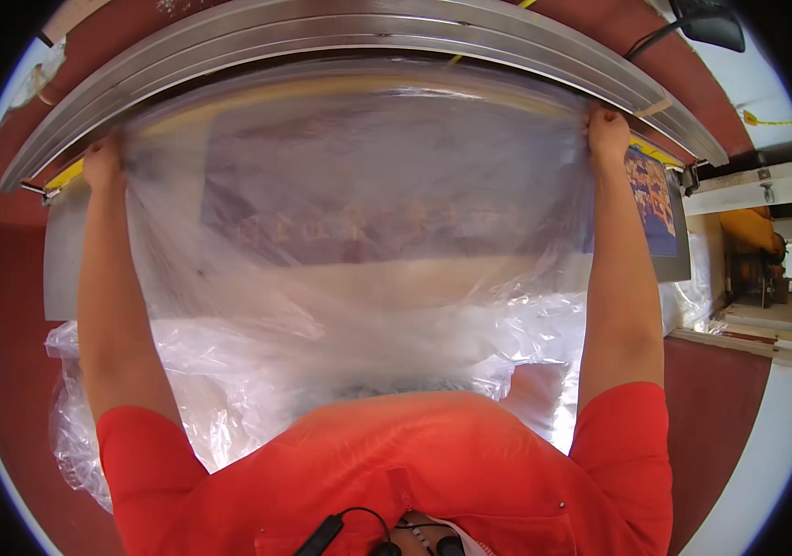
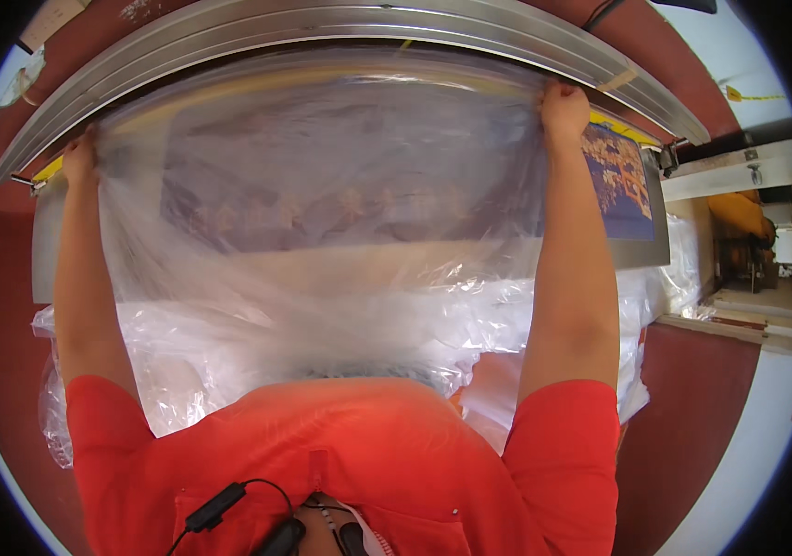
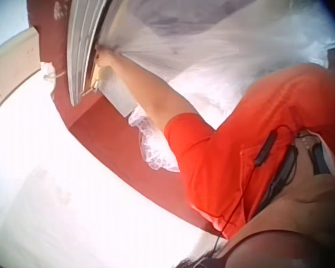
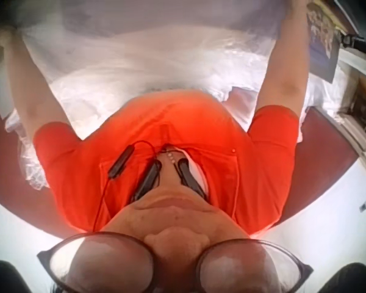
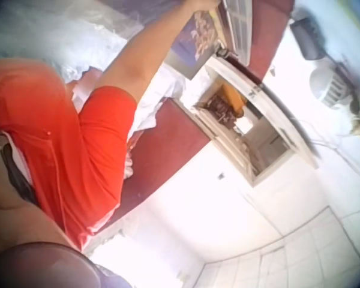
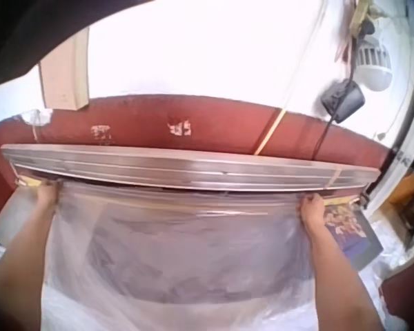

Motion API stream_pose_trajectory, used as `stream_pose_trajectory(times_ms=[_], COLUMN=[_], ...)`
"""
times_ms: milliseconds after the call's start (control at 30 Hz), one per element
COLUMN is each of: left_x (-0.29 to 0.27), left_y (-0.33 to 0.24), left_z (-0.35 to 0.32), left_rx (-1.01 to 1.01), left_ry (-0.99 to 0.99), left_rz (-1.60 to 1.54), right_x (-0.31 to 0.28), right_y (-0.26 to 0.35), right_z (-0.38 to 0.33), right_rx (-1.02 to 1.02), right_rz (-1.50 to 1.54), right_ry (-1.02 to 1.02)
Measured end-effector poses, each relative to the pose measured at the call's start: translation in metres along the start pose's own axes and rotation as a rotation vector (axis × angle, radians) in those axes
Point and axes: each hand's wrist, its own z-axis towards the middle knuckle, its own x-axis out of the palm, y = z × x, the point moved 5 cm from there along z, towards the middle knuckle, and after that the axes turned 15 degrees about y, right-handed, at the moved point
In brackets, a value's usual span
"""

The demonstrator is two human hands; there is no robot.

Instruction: The person wraps a large, flat sign with a transparent plastic sheet. They repeatedly lift the plastic, smooth it over the surface, and adjust the edges to ensure full coverage of the sign.

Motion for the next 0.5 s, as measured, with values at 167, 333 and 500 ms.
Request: stream_pose_trajectory(times_ms=[167,333,500], left_x=[0.025,0.012,0.016], left_y=[-0.044,-0.047,-0.044], left_z=[-0.038,-0.041,-0.05], left_rx=[-0.121,-0.162,-0.233], left_ry=[0.117,-0.057,0.014], left_rz=[0.008,0.061,-0.176], right_x=[-0.01,-0.009,-0.017], right_y=[-0.034,-0.056,-0.062], right_z=[0.002,0.014,0.025], right_rx=[-0.01,0.0,0.005], right_rz=[-0.104,0.054,-0.286], right_ry=[0.031,0.035,-0.09])
